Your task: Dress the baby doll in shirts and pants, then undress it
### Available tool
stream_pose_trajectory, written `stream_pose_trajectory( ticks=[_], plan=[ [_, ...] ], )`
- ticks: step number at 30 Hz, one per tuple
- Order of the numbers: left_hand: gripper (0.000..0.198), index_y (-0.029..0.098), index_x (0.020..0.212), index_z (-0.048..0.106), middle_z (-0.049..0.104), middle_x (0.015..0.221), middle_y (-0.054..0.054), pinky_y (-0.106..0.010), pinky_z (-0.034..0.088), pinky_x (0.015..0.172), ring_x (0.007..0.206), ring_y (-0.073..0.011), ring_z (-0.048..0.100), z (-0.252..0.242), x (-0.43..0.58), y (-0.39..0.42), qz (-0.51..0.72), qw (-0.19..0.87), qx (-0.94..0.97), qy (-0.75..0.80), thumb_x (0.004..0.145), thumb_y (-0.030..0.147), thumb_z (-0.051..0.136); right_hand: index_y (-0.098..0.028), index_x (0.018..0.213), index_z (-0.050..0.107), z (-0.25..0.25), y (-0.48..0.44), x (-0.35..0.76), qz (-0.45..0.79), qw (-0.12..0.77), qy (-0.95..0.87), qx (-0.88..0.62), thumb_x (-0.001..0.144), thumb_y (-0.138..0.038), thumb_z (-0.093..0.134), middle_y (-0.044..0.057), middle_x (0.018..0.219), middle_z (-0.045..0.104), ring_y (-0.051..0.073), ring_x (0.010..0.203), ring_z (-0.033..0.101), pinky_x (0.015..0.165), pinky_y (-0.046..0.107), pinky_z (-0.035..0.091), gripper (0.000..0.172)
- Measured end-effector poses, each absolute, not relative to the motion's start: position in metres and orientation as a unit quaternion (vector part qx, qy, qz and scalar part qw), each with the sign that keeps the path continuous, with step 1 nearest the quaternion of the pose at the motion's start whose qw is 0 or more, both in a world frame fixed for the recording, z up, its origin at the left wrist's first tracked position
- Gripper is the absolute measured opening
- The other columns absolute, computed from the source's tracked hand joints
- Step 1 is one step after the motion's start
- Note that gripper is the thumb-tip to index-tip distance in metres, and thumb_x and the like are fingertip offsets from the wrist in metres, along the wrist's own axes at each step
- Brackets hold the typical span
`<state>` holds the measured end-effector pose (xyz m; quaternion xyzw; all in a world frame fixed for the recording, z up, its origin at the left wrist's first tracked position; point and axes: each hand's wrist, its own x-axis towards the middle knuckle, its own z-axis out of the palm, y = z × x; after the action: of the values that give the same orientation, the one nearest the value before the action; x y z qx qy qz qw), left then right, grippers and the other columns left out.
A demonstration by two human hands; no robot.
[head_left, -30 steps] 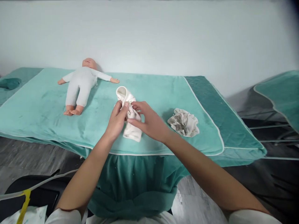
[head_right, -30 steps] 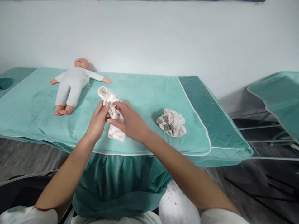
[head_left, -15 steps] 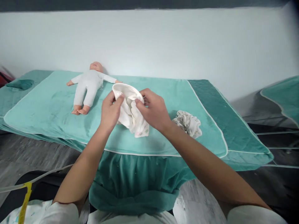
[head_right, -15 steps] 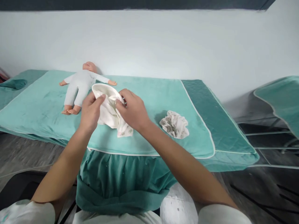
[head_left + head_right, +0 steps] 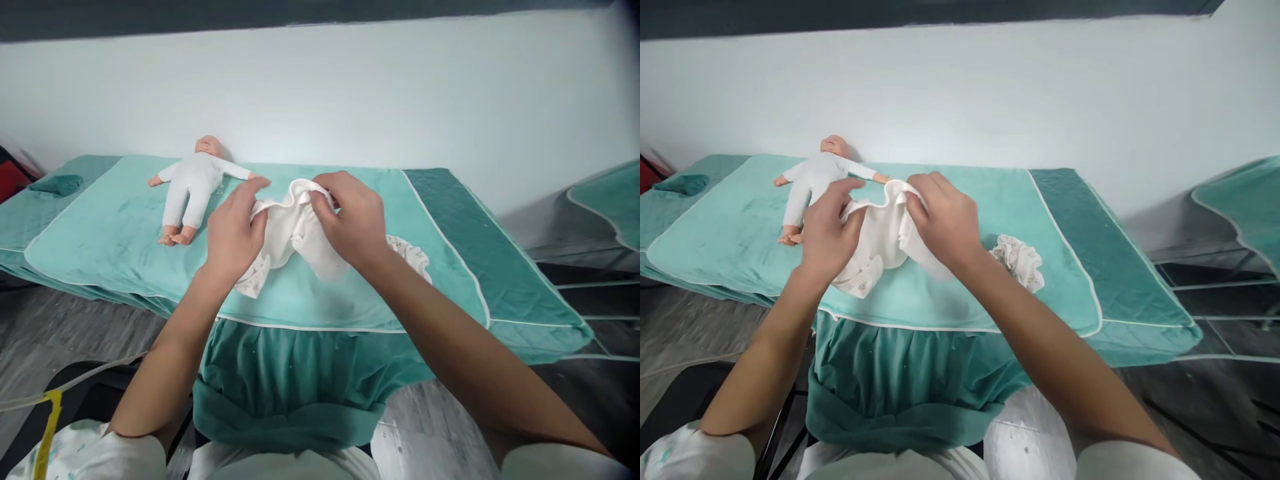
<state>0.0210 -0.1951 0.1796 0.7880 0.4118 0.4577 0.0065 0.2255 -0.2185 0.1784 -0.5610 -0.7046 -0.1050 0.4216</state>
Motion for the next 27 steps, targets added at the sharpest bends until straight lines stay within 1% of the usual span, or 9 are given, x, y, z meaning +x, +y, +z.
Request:
stream_pose_trajectory(
  ticks=[2,5,7,10,15,18,21,24,27],
  plan=[
    [0.027,0.025,0.116,0.065,0.074,0.110,-0.002,-0.033,0.051,0.089,0.102,-0.0212,0.068,0.178,0.014,-0.194,0.425,0.006,0.800,0.424,0.092,0.016,0.055,-0.024,0.108,0.067,0.180,-0.219,0.238,-0.109,0.423,-0.693,-0.573,0.101,-0.027,0.045,0.007,0.105,0.073,0.023,0.092,0.066,0.079,0.035,0.051,0.024],
    [0.024,0.024,0.108,0.068,0.072,0.102,-0.003,-0.032,0.049,0.089,0.102,-0.0218,0.067,0.179,0.008,-0.193,0.425,-0.001,0.791,0.440,0.091,0.015,0.055,-0.026,0.109,0.068,0.182,-0.221,0.253,-0.111,0.415,-0.675,-0.599,0.100,-0.025,0.044,0.009,0.110,0.073,0.026,0.097,0.066,0.082,0.038,0.053,0.026],
    [0.023,0.024,0.106,0.069,0.070,0.098,-0.004,-0.031,0.048,0.087,0.098,-0.0211,0.066,0.180,0.011,-0.194,0.438,-0.013,0.779,0.449,0.090,0.015,0.055,-0.027,0.109,0.068,0.183,-0.223,0.253,-0.110,0.404,-0.673,-0.610,0.100,-0.025,0.043,0.010,0.111,0.072,0.028,0.103,0.066,0.086,0.041,0.054,0.027],
    [0.023,0.024,0.108,0.069,0.068,0.099,-0.004,-0.029,0.048,0.084,0.097,-0.0206,0.064,0.185,0.019,-0.199,0.461,-0.016,0.766,0.448,0.091,0.018,0.055,-0.027,0.109,0.067,0.184,-0.224,0.243,-0.103,0.399,-0.685,-0.601,0.101,-0.025,0.041,0.010,0.107,0.071,0.029,0.108,0.065,0.091,0.043,0.053,0.027],
    [0.028,0.026,0.113,0.068,0.067,0.103,-0.004,-0.028,0.049,0.086,0.101,-0.0206,0.064,0.188,0.011,-0.198,0.461,-0.030,0.760,0.458,0.090,0.016,0.056,-0.026,0.111,0.066,0.186,-0.221,0.239,-0.084,0.411,-0.686,-0.594,0.100,-0.024,0.042,0.009,0.108,0.070,0.028,0.107,0.065,0.091,0.039,0.052,0.027],
    [0.037,0.026,0.115,0.067,0.066,0.107,-0.005,-0.030,0.050,0.087,0.100,-0.0208,0.064,0.180,-0.005,-0.187,0.452,-0.062,0.747,0.484,0.084,0.008,0.055,-0.025,0.107,0.067,0.182,-0.217,0.255,-0.091,0.401,-0.677,-0.611,0.095,-0.019,0.044,0.011,0.111,0.071,0.029,0.108,0.065,0.091,0.041,0.052,0.027],
    [0.046,0.025,0.117,0.065,0.066,0.114,-0.007,-0.033,0.051,0.093,0.107,-0.0222,0.064,0.169,-0.018,-0.175,0.457,-0.071,0.733,0.498,0.079,0.002,0.050,-0.024,0.102,0.069,0.173,-0.212,0.272,-0.095,0.399,-0.671,-0.617,0.089,-0.014,0.045,0.011,0.110,0.073,0.029,0.105,0.066,0.091,0.043,0.052,0.029],
    [0.051,0.024,0.119,0.064,0.066,0.117,-0.007,-0.036,0.050,0.100,0.114,-0.0228,0.063,0.161,-0.025,-0.169,0.482,-0.066,0.721,0.493,0.077,0.000,0.047,-0.024,0.095,0.069,0.165,-0.210,0.283,-0.090,0.424,-0.661,-0.612,0.084,-0.011,0.044,0.009,0.103,0.075,0.027,0.100,0.068,0.089,0.042,0.053,0.031],
    [0.050,0.024,0.122,0.063,0.068,0.117,-0.006,-0.036,0.050,0.104,0.115,-0.0226,0.064,0.158,-0.029,-0.169,0.507,-0.054,0.711,0.484,0.078,0.003,0.049,-0.025,0.089,0.069,0.164,-0.214,0.287,-0.091,0.474,-0.633,-0.606,0.079,-0.011,0.044,0.005,0.093,0.076,0.024,0.091,0.069,0.084,0.040,0.054,0.030]
  ],
)
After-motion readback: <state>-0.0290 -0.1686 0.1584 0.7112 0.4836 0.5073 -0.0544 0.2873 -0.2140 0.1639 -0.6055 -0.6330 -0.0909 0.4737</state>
